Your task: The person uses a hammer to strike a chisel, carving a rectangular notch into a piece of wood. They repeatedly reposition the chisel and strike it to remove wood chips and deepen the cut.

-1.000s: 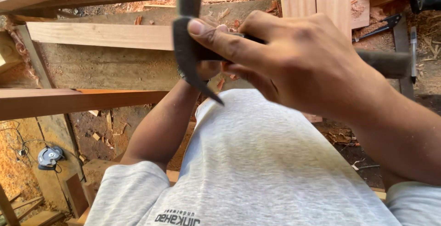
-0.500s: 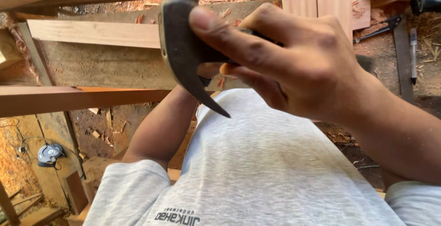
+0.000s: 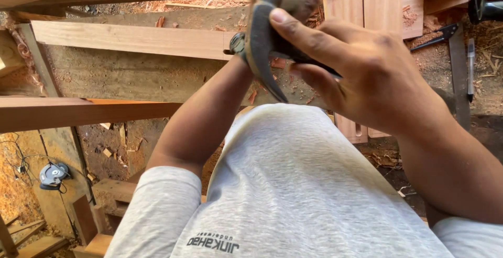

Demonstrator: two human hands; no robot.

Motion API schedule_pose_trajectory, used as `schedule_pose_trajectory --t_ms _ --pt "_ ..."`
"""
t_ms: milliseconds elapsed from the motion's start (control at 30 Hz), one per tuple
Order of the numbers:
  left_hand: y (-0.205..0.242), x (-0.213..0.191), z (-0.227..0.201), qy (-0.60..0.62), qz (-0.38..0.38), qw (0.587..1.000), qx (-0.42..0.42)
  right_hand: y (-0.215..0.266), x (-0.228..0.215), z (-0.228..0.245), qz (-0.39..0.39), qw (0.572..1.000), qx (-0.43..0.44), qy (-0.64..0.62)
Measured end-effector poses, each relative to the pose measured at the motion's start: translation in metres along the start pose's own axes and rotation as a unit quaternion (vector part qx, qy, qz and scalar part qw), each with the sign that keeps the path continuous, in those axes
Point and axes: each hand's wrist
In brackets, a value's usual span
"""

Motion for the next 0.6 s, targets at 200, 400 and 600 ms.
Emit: schedule_pose_trajectory --t_ms 200,400,600 --pt "0.042 -0.057 -0.095 0.125 -0.345 0.902 0.227 0.017 -0.022 -0.001 -0.022 0.996 0.026 0.084" --pt "0.060 -0.065 -0.083 0.134 -0.341 0.909 0.200 0.008 -0.029 0.005 -0.020 0.997 0.020 0.071" --pt "0.068 -0.065 -0.082 0.108 -0.344 0.919 0.161 -0.010 -0.029 0.015 -0.010 0.997 -0.031 0.071"
Point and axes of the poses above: each hand's wrist, its own y-axis away from the middle knuckle, its own x-axis out of the palm, z = x × y, and after that the axes turned 14 degrees about -z, right-handed
